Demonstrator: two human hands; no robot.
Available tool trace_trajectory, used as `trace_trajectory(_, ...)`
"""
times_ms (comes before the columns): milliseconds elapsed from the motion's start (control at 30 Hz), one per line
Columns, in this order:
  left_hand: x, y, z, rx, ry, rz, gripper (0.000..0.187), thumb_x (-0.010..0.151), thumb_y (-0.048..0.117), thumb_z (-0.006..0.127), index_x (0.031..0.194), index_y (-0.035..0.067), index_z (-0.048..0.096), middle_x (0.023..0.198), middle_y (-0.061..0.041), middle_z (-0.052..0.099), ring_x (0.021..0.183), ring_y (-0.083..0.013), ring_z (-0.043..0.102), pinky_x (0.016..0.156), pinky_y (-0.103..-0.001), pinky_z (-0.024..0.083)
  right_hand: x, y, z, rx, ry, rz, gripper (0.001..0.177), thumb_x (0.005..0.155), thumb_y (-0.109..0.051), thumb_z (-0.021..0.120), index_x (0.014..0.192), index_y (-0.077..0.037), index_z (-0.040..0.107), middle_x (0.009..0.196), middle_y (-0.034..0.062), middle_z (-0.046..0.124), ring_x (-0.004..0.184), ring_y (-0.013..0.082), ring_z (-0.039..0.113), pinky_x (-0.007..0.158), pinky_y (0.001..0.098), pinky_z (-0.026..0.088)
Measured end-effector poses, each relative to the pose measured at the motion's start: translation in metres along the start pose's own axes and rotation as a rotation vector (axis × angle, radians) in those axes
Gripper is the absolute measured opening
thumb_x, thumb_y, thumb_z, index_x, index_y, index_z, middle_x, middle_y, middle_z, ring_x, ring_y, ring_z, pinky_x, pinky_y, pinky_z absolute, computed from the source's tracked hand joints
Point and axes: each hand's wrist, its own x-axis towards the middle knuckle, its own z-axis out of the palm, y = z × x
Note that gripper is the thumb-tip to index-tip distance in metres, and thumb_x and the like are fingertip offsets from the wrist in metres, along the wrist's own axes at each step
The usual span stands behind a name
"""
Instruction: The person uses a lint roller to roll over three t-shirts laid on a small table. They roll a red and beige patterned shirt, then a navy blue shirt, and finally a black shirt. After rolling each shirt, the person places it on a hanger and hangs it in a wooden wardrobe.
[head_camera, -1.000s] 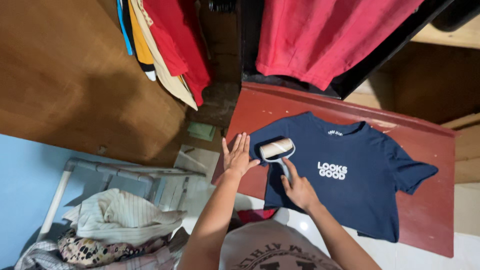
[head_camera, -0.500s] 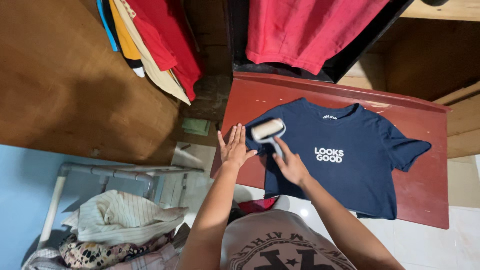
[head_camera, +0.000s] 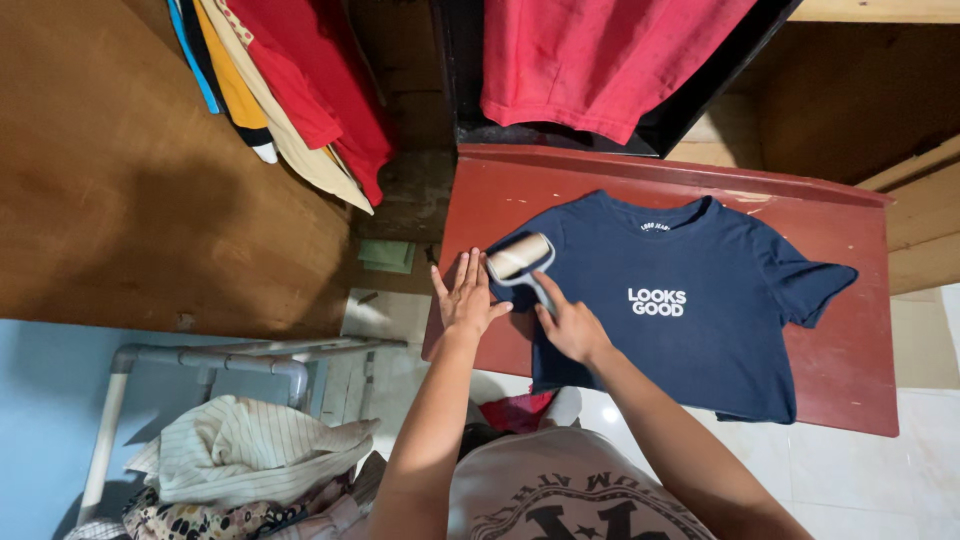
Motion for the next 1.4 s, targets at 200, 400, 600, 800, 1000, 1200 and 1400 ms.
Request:
trace_trajectory(200,0.0,-0.002,0.005,-0.06,0.026,-0.014,0.118,0.076,0.068,0.073,0.164,0.016,0.015,0.173,0.005,0.008,0.158,-0.0119,0.006,0.122,-0.067,-0.008,-0.015,0.002,0.0,-0.028,0.004,0.028,0.065,0.1,-0.037,0.051,0.159,-0.036,0.024,0.083,0.0308,0.072,0.087,0.0531,0.068,0.088,0.058,0.053)
trace_trajectory(400,0.007,-0.001,0.009,-0.054,0.018,-0.019,0.12,0.075,0.066,0.075,0.165,0.019,0.011,0.173,0.006,0.006,0.158,-0.0102,0.005,0.122,-0.066,-0.007,-0.048,0.013,0.002,-0.068,0.005,0.077,0.068,0.098,-0.038,0.052,0.16,-0.038,0.023,0.082,0.0318,0.071,0.085,0.0526,0.069,0.088,0.0584,0.053)
trace_trajectory(600,0.004,-0.001,0.008,-0.064,-0.01,-0.033,0.116,0.076,0.068,0.074,0.163,0.017,0.016,0.173,0.006,0.006,0.158,-0.0101,0.004,0.123,-0.065,-0.007,0.008,0.003,0.004,-0.056,0.067,-0.007,0.066,0.099,-0.036,0.052,0.159,-0.036,0.025,0.083,0.0319,0.071,0.085,0.0539,0.068,0.087,0.0597,0.053)
trace_trajectory(800,0.006,-0.001,0.007,-0.029,-0.003,-0.033,0.117,0.076,0.068,0.074,0.163,0.015,0.017,0.173,0.003,0.007,0.159,-0.0129,0.005,0.121,-0.067,-0.006,0.02,0.005,0.0,-0.036,0.091,-0.049,0.064,0.099,-0.035,0.053,0.157,-0.037,0.026,0.083,0.0299,0.071,0.085,0.0535,0.068,0.087,0.0593,0.053)
trace_trajectory(1000,0.002,0.001,-0.002,-0.075,-0.002,-0.011,0.121,0.077,0.067,0.074,0.164,0.016,0.008,0.173,0.002,0.007,0.159,-0.0146,0.005,0.122,-0.068,-0.005,-0.035,0.019,-0.012,0.132,0.014,0.023,0.062,0.098,-0.036,0.053,0.156,-0.039,0.032,0.066,0.0253,0.068,0.073,0.0474,0.069,0.08,0.055,0.055)
trace_trajectory(1200,0.018,0.011,-0.004,-0.17,-0.13,-0.074,0.1,0.093,0.049,0.064,0.163,0.008,0.006,0.172,-0.011,-0.001,0.159,-0.0249,0.001,0.12,-0.066,-0.004,-0.073,0.034,-0.023,0.314,0.098,0.271,0.06,0.097,-0.035,0.055,0.155,-0.04,0.038,0.055,0.023,0.059,0.055,0.0393,0.066,0.071,0.0481,0.055)
trace_trajectory(1400,0.041,0.06,0.029,-0.108,0.418,0.225,0.068,0.105,0.038,0.047,0.162,0.007,0.027,0.172,-0.013,0.017,0.159,-0.0252,0.015,0.126,-0.058,0.009,-0.059,0.051,-0.026,0.294,0.227,0.246,0.06,0.097,-0.033,0.055,0.154,-0.037,0.038,0.063,0.022,0.068,0.067,0.0416,0.073,0.074,0.0501,0.054)
